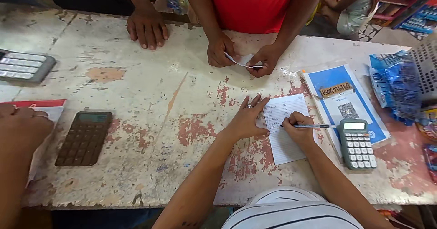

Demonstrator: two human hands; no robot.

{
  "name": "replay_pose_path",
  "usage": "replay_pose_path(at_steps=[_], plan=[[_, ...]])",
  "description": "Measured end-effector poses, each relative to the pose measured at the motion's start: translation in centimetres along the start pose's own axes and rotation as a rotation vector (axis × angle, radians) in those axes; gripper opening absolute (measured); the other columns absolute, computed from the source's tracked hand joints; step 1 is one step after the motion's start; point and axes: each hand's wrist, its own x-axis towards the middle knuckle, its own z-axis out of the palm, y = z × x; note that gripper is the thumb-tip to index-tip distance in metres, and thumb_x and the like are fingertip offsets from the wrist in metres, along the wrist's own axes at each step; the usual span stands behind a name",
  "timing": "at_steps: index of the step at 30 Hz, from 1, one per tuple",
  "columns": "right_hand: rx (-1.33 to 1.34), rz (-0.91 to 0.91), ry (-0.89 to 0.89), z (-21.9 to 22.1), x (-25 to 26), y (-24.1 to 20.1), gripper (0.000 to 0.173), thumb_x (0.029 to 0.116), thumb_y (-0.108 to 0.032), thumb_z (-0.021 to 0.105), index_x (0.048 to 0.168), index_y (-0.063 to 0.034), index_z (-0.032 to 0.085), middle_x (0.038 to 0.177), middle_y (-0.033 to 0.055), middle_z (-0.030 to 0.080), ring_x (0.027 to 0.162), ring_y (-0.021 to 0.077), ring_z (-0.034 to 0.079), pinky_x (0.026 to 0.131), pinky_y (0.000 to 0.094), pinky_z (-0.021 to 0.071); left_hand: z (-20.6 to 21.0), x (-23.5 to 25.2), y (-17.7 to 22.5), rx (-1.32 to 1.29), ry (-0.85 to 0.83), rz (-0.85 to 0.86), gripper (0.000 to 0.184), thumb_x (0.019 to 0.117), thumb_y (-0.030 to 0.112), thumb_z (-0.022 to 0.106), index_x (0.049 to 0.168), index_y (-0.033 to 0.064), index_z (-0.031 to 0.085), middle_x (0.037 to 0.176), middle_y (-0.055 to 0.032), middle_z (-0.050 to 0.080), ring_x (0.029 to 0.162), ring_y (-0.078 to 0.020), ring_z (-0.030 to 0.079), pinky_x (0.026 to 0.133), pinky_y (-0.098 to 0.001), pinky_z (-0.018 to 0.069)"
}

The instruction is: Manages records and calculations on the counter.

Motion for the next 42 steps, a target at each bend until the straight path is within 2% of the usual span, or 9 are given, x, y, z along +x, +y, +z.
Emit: replay_pose_path(at_steps=[8, 21, 25, 42], plan=[[-0.003, 0.010, 0.013, -0.08, 0.25, 0.29, 0.029, 0.0842, -0.003, 0.064, 0.060, -0.0119, 0.051, 0.057, -0.0065, 0.049, 0.053, -0.0003, 0.048, 0.049, 0.0167, 0.0392, 0.05, -0.14, -0.18, -0.023, 0.036, 0.031, 0.100, 0.0797, 0.035, 0.088, 0.159, 0.0044, 0.034, 0.154, -0.0134, 0.051, 0.156, -0.0276, 0.023, 0.127, -0.0516, -0.0050], [-0.003, 0.031, 0.054, -0.49, 0.42, -0.41, 0.029, 0.0840, -0.003, 0.064, 0.061, -0.0136, 0.051, 0.057, -0.0079, 0.049, 0.052, -0.0010, 0.047, 0.048, 0.0160, 0.0389, -0.16, 0.03, 0.00, -0.020, 0.009, 0.021, 0.100, 0.0813, 0.036, 0.086, 0.159, 0.0039, 0.033, 0.155, -0.0135, 0.050, 0.157, -0.0272, 0.021, 0.127, -0.0513, -0.0077], [-0.039, 0.025, 0.025, -0.48, 0.12, -0.32, 0.029, 0.0845, -0.003, 0.064, 0.061, -0.0121, 0.050, 0.056, -0.0070, 0.048, 0.052, -0.0014, 0.046, 0.048, 0.0153, 0.0382, -0.08, 0.01, -0.10, -0.016, 0.003, 0.016, 0.101, 0.0816, 0.036, 0.086, 0.160, 0.0047, 0.031, 0.158, -0.0112, 0.046, 0.158, -0.0249, 0.018, 0.127, -0.0498, -0.0082], [-0.026, 0.021, 0.043, -0.51, 0.29, -0.34, 0.030, 0.0828, -0.002, 0.063, 0.060, -0.0125, 0.048, 0.056, -0.0069, 0.047, 0.052, -0.0012, 0.046, 0.048, 0.0155, 0.0378, -0.13, -0.01, 0.04, -0.019, 0.012, 0.016, 0.098, 0.0809, 0.035, 0.087, 0.158, 0.0046, 0.035, 0.157, -0.0113, 0.048, 0.157, -0.0258, 0.020, 0.127, -0.0508, -0.0070]])
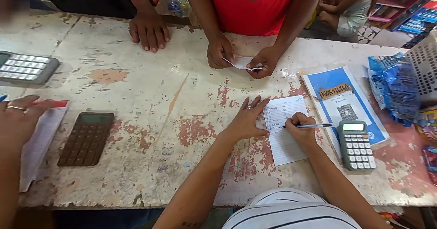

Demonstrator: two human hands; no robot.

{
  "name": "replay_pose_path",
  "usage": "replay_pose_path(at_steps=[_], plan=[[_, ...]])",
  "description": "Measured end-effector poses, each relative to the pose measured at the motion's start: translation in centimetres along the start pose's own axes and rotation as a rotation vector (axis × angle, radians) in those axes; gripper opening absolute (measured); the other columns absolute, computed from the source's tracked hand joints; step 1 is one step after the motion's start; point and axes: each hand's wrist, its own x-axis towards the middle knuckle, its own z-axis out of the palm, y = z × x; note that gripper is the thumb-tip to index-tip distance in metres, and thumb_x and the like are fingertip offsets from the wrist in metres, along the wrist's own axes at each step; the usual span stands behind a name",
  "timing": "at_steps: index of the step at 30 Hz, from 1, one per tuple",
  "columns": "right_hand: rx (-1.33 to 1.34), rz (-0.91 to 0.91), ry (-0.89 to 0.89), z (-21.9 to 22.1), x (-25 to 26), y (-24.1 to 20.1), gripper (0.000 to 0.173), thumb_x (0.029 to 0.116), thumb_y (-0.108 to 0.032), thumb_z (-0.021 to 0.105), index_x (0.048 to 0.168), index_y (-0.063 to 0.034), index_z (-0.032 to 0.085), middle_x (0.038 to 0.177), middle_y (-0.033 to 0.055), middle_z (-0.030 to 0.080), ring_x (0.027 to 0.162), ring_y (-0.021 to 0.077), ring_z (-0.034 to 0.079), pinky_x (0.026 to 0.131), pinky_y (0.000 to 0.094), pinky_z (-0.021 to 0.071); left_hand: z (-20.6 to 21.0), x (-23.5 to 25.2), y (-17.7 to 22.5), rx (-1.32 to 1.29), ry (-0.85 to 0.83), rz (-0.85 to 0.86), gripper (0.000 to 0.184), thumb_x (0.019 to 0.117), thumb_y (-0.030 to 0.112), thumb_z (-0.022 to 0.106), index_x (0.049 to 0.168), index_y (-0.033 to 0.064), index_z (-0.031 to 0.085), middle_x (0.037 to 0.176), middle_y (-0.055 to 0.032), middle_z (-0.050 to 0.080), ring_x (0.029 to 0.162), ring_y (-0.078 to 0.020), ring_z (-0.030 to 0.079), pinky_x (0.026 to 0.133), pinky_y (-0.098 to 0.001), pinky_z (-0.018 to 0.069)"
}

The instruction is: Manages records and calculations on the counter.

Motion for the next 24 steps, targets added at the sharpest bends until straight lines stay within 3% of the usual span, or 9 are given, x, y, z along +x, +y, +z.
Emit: replay_pose_path(at_steps=[12, 24], plan=[[0.054, 0.098, 0.011, -2.7, 0.8, -0.2, 0.028, 0.0838, -0.004, 0.064, 0.063, -0.0180, 0.050, 0.059, -0.0119, 0.049, 0.053, -0.0041, 0.047, 0.051, 0.0139, 0.0397, -0.3, -0.1, 0.3, 0.002, -0.020, -0.022, 0.099, 0.0820, 0.035, 0.086, 0.159, 0.0054, 0.033, 0.159, -0.0111, 0.045, 0.158, -0.0254, 0.018, 0.127, -0.0501, -0.0078], [0.003, 0.019, -0.031, -2.4, 0.3, 0.7, 0.028, 0.0823, -0.004, 0.064, 0.060, -0.0138, 0.049, 0.058, -0.0087, 0.049, 0.053, -0.0031, 0.046, 0.050, 0.0143, 0.0381, 0.0, -0.1, 0.2, 0.004, 0.002, -0.018, 0.099, 0.0803, 0.034, 0.088, 0.159, 0.0060, 0.034, 0.159, -0.0114, 0.045, 0.157, -0.0263, 0.019, 0.127, -0.0508, -0.0057]])
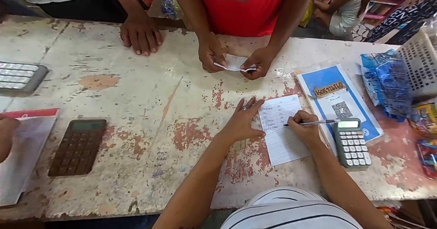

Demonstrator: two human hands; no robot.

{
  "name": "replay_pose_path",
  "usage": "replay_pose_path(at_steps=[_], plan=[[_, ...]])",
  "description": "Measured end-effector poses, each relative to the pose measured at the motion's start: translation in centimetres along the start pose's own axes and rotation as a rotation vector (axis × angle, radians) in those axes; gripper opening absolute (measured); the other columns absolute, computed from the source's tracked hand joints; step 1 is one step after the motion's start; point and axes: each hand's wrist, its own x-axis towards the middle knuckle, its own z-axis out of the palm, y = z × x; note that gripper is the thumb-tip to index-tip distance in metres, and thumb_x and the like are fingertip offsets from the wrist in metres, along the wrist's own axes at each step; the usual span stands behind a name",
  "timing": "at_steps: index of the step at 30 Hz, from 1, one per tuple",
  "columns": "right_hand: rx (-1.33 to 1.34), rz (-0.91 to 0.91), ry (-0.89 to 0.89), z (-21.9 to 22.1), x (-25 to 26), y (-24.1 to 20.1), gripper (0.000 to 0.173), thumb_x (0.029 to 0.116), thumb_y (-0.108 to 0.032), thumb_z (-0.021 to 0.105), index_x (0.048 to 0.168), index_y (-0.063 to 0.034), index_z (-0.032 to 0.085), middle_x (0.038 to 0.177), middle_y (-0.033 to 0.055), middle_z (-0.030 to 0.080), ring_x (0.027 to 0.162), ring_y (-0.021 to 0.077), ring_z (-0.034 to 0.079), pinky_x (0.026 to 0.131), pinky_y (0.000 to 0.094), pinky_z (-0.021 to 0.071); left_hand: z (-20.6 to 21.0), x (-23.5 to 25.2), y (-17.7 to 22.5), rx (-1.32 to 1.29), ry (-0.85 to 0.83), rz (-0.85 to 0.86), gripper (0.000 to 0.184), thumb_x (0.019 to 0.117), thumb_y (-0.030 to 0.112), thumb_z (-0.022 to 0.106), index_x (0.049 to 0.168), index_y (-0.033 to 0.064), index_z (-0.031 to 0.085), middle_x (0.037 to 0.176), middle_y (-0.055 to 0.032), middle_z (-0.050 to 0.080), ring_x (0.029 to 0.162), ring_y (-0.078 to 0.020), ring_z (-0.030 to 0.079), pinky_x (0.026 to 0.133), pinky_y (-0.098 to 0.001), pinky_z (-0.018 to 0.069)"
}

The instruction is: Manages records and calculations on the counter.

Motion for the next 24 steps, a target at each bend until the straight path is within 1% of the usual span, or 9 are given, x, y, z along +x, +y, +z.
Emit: replay_pose_path(at_steps=[5, 8, 10, 15, 17, 20, 22, 24], plan=[[-0.019, -0.006, 0.033, 0.0, 0.0, 0.2, 0.027, 0.0827, -0.004, 0.064, 0.061, -0.0130, 0.050, 0.057, -0.0088, 0.048, 0.052, -0.0040, 0.045, 0.049, 0.0135, 0.0375, 0.0, 0.0, 0.1, -0.007, 0.002, -0.010, 0.100, 0.0797, 0.034, 0.088, 0.159, 0.0056, 0.035, 0.159, -0.0118, 0.045, 0.157, -0.0266, 0.019, 0.127, -0.0503, -0.0054], [-0.009, 0.009, 0.028, -0.1, 0.1, 0.3, 0.028, 0.0819, -0.004, 0.063, 0.061, -0.0146, 0.048, 0.057, -0.0093, 0.047, 0.052, -0.0033, 0.045, 0.049, 0.0142, 0.0366, -0.1, 0.0, 0.2, -0.004, -0.007, -0.012, 0.100, 0.0805, 0.034, 0.087, 0.159, 0.0053, 0.033, 0.158, -0.0111, 0.045, 0.158, -0.0260, 0.017, 0.127, -0.0495, -0.0075], [-0.010, 0.016, 0.031, 0.0, 0.1, 0.3, 0.028, 0.0830, -0.004, 0.064, 0.062, -0.0142, 0.049, 0.057, -0.0091, 0.048, 0.052, -0.0030, 0.045, 0.049, 0.0142, 0.0376, -0.1, 0.0, 0.2, -0.010, -0.006, -0.011, 0.099, 0.0806, 0.034, 0.087, 0.159, 0.0048, 0.034, 0.157, -0.0114, 0.047, 0.158, -0.0265, 0.018, 0.127, -0.0496, -0.0081], [-0.029, 0.009, 0.036, 0.0, 0.0, 0.5, 0.028, 0.0838, -0.005, 0.063, 0.062, -0.0136, 0.049, 0.057, -0.0085, 0.047, 0.052, -0.0024, 0.045, 0.049, 0.0148, 0.0373, -0.1, 0.1, 0.1, 0.008, -0.011, -0.012, 0.099, 0.0805, 0.035, 0.087, 0.159, 0.0057, 0.034, 0.160, -0.0102, 0.043, 0.158, -0.0256, 0.017, 0.127, -0.0494, -0.0067], [0.040, 0.043, 0.080, -0.1, 0.2, -0.1, 0.029, 0.0822, -0.003, 0.063, 0.062, -0.0165, 0.047, 0.058, -0.0107, 0.047, 0.053, -0.0037, 0.045, 0.050, 0.0140, 0.0376, -0.2, 0.1, 0.2, 0.008, -0.017, -0.024, 0.099, 0.0803, 0.035, 0.088, 0.159, 0.0065, 0.034, 0.161, -0.0100, 0.042, 0.158, -0.0255, 0.016, 0.127, -0.0491, -0.0073], [0.208, 0.111, 0.201, -0.4, 0.7, -0.6, 0.033, 0.0828, 0.001, 0.065, 0.064, -0.0201, 0.049, 0.060, -0.0122, 0.051, 0.054, -0.0025, 0.049, 0.051, 0.0158, 0.0428, -0.3, 0.1, 0.4, 0.005, -0.028, -0.019, 0.097, 0.0817, 0.035, 0.086, 0.159, 0.0053, 0.035, 0.160, -0.0119, 0.043, 0.158, -0.0265, 0.016, 0.126, -0.0501, -0.0082], [0.259, 0.106, 0.277, -0.7, 1.0, 0.0, 0.033, 0.0856, 0.002, 0.067, 0.067, -0.0188, 0.051, 0.061, -0.0096, 0.056, 0.054, 0.0010, 0.053, 0.051, 0.0187, 0.0470, -0.3, 0.0, 0.3, 0.017, -0.019, -0.002, 0.095, 0.0833, 0.038, 0.084, 0.158, 0.0049, 0.036, 0.159, -0.0114, 0.044, 0.158, -0.0264, 0.017, 0.127, -0.0508, -0.0075], [0.274, 0.129, 0.340, -1.0, 1.3, 0.2, 0.032, 0.0893, 0.001, 0.067, 0.069, -0.0182, 0.051, 0.061, -0.0087, 0.057, 0.053, 0.0020, 0.053, 0.050, 0.0194, 0.0475, -0.2, -0.1, 0.2, 0.025, -0.008, 0.015, 0.097, 0.0835, 0.045, 0.083, 0.158, 0.0047, 0.036, 0.159, -0.0110, 0.044, 0.158, -0.0268, 0.018, 0.127, -0.0514, -0.0070]])
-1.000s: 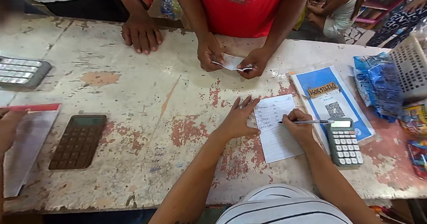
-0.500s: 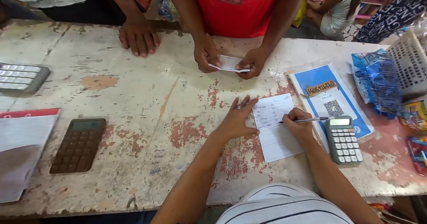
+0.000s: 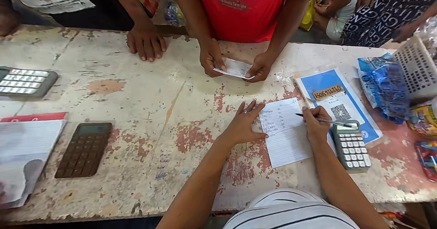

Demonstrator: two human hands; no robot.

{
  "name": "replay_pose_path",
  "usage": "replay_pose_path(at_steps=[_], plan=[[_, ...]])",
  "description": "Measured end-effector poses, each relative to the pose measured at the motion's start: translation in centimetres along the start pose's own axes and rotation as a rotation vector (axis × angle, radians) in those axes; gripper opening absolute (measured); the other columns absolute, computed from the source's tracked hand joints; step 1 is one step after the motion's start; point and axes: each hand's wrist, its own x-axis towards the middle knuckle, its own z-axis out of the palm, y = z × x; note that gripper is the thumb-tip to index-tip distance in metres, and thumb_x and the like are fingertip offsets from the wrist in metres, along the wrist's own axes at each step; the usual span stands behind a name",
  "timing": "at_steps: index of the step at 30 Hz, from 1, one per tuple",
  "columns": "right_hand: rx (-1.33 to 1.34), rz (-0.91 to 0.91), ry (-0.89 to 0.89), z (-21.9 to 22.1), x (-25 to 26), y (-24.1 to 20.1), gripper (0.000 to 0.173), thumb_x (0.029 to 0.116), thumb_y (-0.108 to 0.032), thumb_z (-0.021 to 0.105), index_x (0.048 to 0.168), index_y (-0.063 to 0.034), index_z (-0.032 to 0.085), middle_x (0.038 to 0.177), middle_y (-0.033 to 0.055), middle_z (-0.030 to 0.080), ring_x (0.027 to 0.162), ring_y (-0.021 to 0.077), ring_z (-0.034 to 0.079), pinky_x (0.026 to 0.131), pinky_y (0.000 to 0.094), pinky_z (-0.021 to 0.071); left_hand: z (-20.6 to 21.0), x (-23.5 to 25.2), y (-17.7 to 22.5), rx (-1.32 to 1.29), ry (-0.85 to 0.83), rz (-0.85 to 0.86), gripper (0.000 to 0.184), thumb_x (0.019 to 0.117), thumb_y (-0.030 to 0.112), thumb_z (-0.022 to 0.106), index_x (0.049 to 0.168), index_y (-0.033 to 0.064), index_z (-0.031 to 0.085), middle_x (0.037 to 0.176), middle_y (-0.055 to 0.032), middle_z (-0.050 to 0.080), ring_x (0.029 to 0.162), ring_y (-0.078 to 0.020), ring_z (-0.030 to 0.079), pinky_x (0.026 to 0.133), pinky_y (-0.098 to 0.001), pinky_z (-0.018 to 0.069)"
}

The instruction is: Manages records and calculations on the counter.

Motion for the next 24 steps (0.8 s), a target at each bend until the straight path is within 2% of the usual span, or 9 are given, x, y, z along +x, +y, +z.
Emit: replay_pose_path(at_steps=[3, 5, 8, 14, 24], plan=[[0.054, 0.081, 0.055, 0.0, 0.4, -0.1, 0.035, 0.0924, -0.001, 0.067, 0.068, -0.0183, 0.049, 0.057, -0.0082, 0.054, 0.047, 0.0019, 0.050, 0.046, 0.0188, 0.0443, 0.2, 0.0, -0.1, 0.024, -0.002, 0.007, 0.109, 0.0754, 0.052, 0.087, 0.159, 0.0049, 0.034, 0.160, -0.0117, 0.043, 0.158, -0.0282, 0.017, 0.126, -0.0538, -0.0076], [0.062, 0.084, 0.051, 0.0, 0.3, 0.0, 0.035, 0.0932, -0.001, 0.066, 0.068, -0.0179, 0.048, 0.057, -0.0080, 0.053, 0.047, 0.0020, 0.050, 0.046, 0.0190, 0.0446, 0.7, 0.0, -0.1, 0.067, 0.008, 0.024, 0.112, 0.0734, 0.055, 0.086, 0.159, 0.0052, 0.034, 0.161, -0.0115, 0.042, 0.158, -0.0306, 0.016, 0.125, -0.0578, -0.0081], [0.009, 0.067, 0.028, 0.1, 0.2, 0.2, 0.032, 0.0925, -0.002, 0.068, 0.070, -0.0173, 0.051, 0.059, -0.0084, 0.055, 0.049, 0.0019, 0.052, 0.047, 0.0195, 0.0474, 1.3, 0.0, 0.0, 0.079, 0.058, 0.055, 0.101, 0.0768, 0.051, 0.085, 0.155, 0.0045, 0.042, 0.158, -0.0125, 0.046, 0.157, -0.0344, 0.019, 0.124, -0.0621, -0.0069], [0.004, 0.061, 0.007, 0.2, 0.1, 0.3, 0.032, 0.0921, -0.002, 0.068, 0.070, -0.0173, 0.052, 0.059, -0.0089, 0.056, 0.049, 0.0013, 0.052, 0.047, 0.0185, 0.0469, 1.7, 0.0, -0.4, 0.068, 0.105, 0.096, 0.078, 0.0835, 0.053, 0.079, 0.145, 0.0094, 0.059, 0.157, -0.0170, 0.046, 0.155, -0.0383, 0.022, 0.123, -0.0647, -0.0040], [-0.047, 0.065, -0.018, 0.5, 0.0, -0.3, 0.032, 0.0924, -0.001, 0.067, 0.070, -0.0171, 0.051, 0.059, -0.0101, 0.055, 0.049, -0.0004, 0.052, 0.048, 0.0166, 0.0464, 1.7, 0.0, -0.3, 0.077, 0.096, 0.097, 0.067, 0.0878, 0.051, 0.075, 0.140, 0.0108, 0.064, 0.157, -0.0176, 0.045, 0.155, -0.0392, 0.022, 0.122, -0.0654, -0.0035]])
